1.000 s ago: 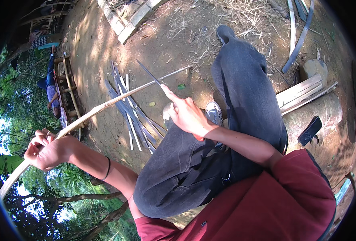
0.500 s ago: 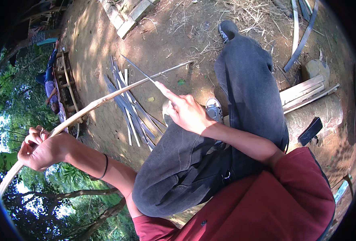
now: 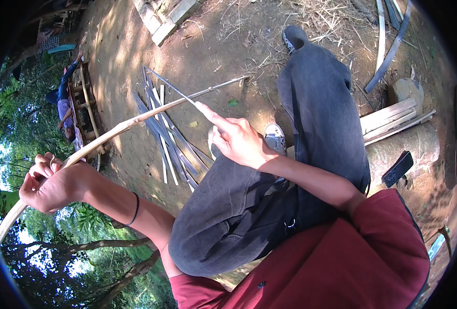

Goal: The person uses a machete to shave the outer layer off a long piece of bamboo, holding the bamboo in one hand and drawing the blade toward themselves along the length of the wood while seated outdoors.

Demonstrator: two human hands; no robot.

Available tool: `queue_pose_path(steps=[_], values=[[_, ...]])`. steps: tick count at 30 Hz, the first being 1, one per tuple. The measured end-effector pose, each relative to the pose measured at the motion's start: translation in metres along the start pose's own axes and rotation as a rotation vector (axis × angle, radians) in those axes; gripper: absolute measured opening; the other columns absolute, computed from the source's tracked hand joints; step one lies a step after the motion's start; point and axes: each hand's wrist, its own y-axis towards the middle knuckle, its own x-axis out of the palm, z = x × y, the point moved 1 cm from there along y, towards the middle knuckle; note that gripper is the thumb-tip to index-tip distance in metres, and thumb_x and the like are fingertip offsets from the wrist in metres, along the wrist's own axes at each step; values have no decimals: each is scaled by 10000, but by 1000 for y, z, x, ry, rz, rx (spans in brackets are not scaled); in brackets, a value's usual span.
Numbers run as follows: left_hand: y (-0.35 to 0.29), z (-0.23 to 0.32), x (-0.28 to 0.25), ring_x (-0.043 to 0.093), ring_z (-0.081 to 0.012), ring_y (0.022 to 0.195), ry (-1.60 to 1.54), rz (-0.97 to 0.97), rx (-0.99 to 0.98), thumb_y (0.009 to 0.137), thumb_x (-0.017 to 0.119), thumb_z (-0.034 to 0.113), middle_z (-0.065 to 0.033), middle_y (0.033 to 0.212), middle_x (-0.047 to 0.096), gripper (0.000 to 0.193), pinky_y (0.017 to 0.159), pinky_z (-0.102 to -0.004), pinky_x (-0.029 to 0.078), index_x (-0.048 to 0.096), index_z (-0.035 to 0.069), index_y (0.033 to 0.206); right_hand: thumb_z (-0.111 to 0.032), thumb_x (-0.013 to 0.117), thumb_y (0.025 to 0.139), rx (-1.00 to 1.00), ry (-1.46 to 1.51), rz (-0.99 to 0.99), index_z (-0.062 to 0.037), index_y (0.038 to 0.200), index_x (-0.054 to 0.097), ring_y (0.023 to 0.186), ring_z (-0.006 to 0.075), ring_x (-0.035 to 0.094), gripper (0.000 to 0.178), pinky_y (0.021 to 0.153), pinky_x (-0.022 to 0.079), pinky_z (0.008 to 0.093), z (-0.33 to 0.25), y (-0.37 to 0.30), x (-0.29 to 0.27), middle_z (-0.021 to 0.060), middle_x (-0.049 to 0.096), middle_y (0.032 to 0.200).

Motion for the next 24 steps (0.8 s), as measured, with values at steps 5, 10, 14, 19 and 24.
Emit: queue_pose_path(steps=[5,10,14,19,24], values=[[7,-7,-6,414,-207,423,-40,4,-63,698,493,117,-116,545,380,219,397,-262,357,294,90,611,-18,537,853,78,-32,18,-210,1495,311,509,244,539,708,553,477,363,35,-1,0,132,531,610],[7,-1,-11,373,-182,493,-3,-174,-117,726,452,201,-46,519,279,240,453,-241,338,264,122,597,-27,506,845,274,69,-51,-160,1495,294,497,279,551,697,555,487,366,15,2,-13,143,589,624],[-12,11,5,260,-156,501,-14,-287,-65,727,449,216,-11,503,231,288,459,-246,251,210,160,577,-27,527,854,125,-2,-70,-207,1499,301,469,214,538,706,542,485,350,-15,4,-9,117,543,597],[-12,15,8,244,-148,477,-54,-313,-76,725,458,220,-16,502,243,294,414,-229,217,218,162,564,-7,518,844,96,-178,10,-194,1501,294,497,255,568,719,544,478,387,15,-1,-3,138,583,636],[-7,10,2,343,-180,475,-27,-213,-103,726,449,207,-39,503,262,275,392,-220,239,247,134,554,-26,522,855,240,-2,64,-185,1492,317,452,270,544,688,534,468,370,18,3,-3,131,487,509]])
